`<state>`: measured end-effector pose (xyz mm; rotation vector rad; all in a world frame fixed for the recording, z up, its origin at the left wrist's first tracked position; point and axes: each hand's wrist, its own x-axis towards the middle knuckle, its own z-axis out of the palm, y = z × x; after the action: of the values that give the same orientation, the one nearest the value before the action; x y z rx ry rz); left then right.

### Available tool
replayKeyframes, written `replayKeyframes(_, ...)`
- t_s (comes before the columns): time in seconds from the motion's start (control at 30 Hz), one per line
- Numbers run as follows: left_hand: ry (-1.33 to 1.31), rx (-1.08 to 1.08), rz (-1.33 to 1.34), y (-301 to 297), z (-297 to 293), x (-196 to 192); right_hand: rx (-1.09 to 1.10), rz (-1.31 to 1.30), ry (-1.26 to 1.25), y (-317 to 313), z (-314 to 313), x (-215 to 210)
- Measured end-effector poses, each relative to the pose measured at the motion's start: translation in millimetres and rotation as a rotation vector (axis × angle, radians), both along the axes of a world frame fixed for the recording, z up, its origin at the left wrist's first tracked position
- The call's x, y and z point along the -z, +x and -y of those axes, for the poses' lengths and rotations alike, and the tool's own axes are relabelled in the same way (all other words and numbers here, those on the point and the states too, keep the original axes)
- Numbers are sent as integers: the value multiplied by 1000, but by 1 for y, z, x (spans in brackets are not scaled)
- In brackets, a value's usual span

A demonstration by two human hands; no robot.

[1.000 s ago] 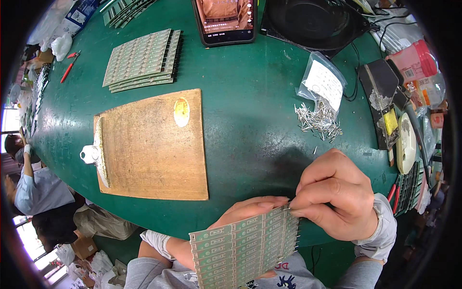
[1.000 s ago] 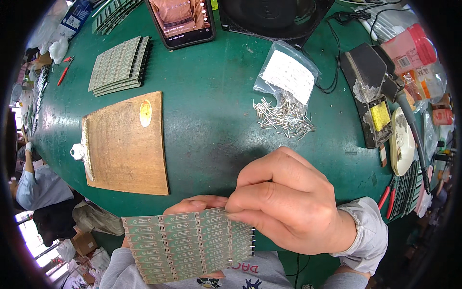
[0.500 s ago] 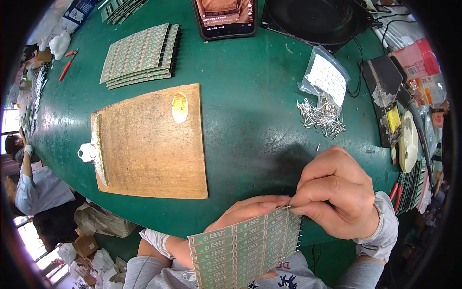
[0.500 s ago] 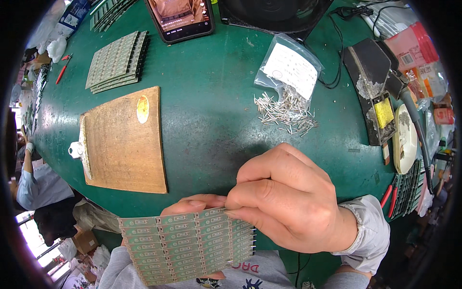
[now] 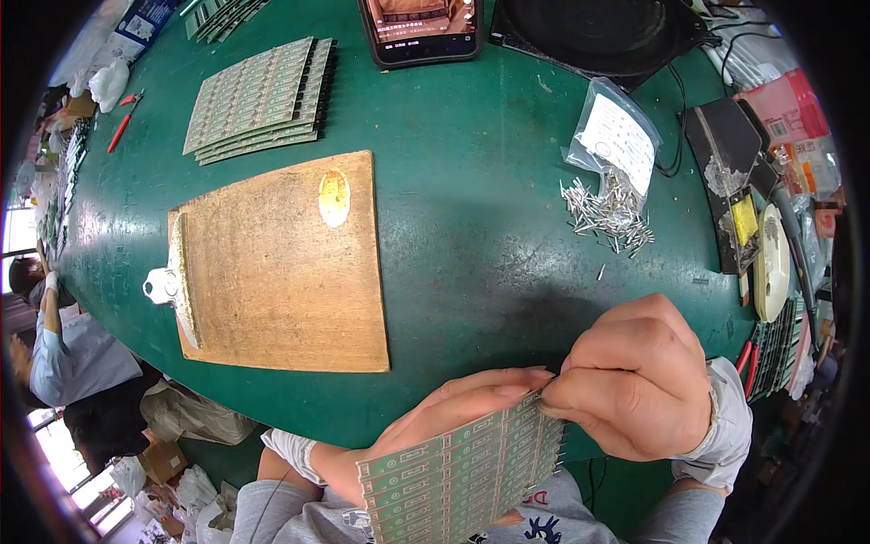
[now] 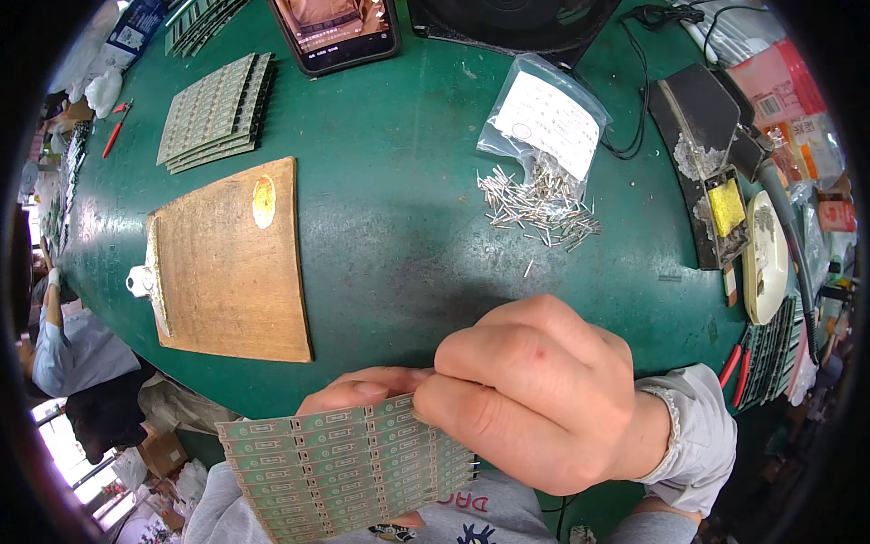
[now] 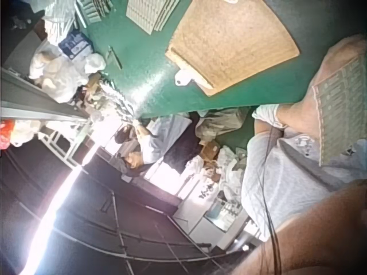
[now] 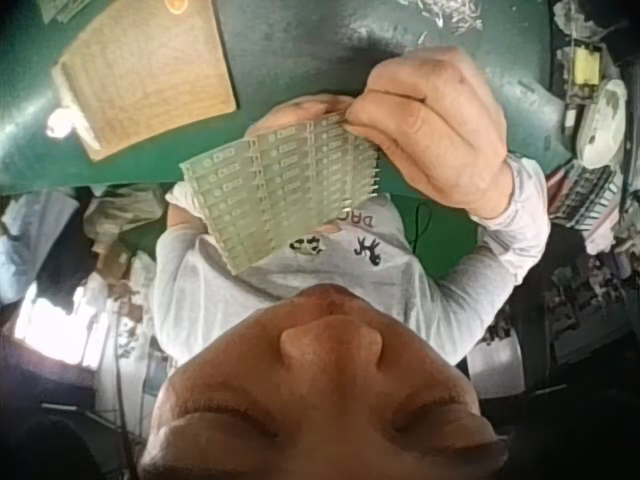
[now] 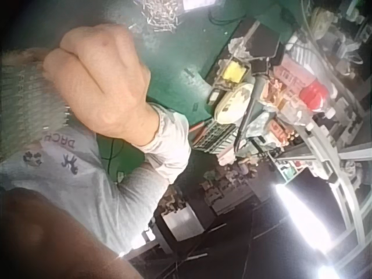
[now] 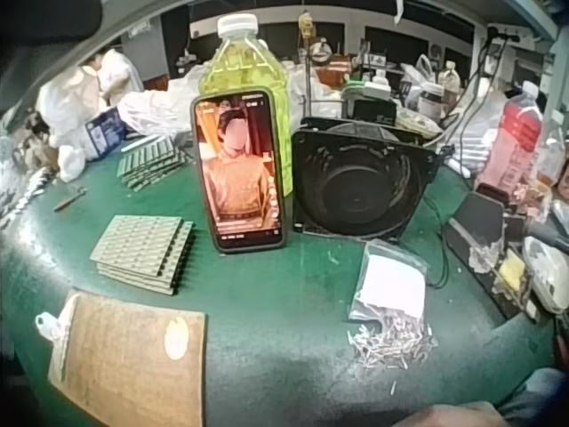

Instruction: The person assembles a circuit board panel by picking metal pins from a pile on the table and inserting them into the board holes by hand.

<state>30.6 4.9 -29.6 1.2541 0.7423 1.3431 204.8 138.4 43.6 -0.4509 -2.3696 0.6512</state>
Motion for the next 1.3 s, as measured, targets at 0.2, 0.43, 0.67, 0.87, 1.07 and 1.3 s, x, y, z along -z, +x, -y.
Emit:
replayKeyframes(0.2, -69, 34, 167, 1, -3, -16, -30, -36, 112, 5, 2, 6)
replayKeyframes(0.43, -127, 16, 292, 3, 0, -18, -67, 114, 360, 15, -1, -10)
replayKeyframes(0.67, -179, 43, 313, -3, 4, -17, 209, 436, 241, 16, -26, -27)
replayKeyframes(0.87, -200, 73, 320, 2, 7, -13, 131, 611, 517, 15, -25, -8)
replayKeyframes(1.07, -198, -164, 91, 8, 5, -19, 76, 682, 624, 14, -22, -11)
replayKeyframes(1.3, -41, -156, 4, 1, -6, -19, 128, 585, 479, 13, -25, -7)
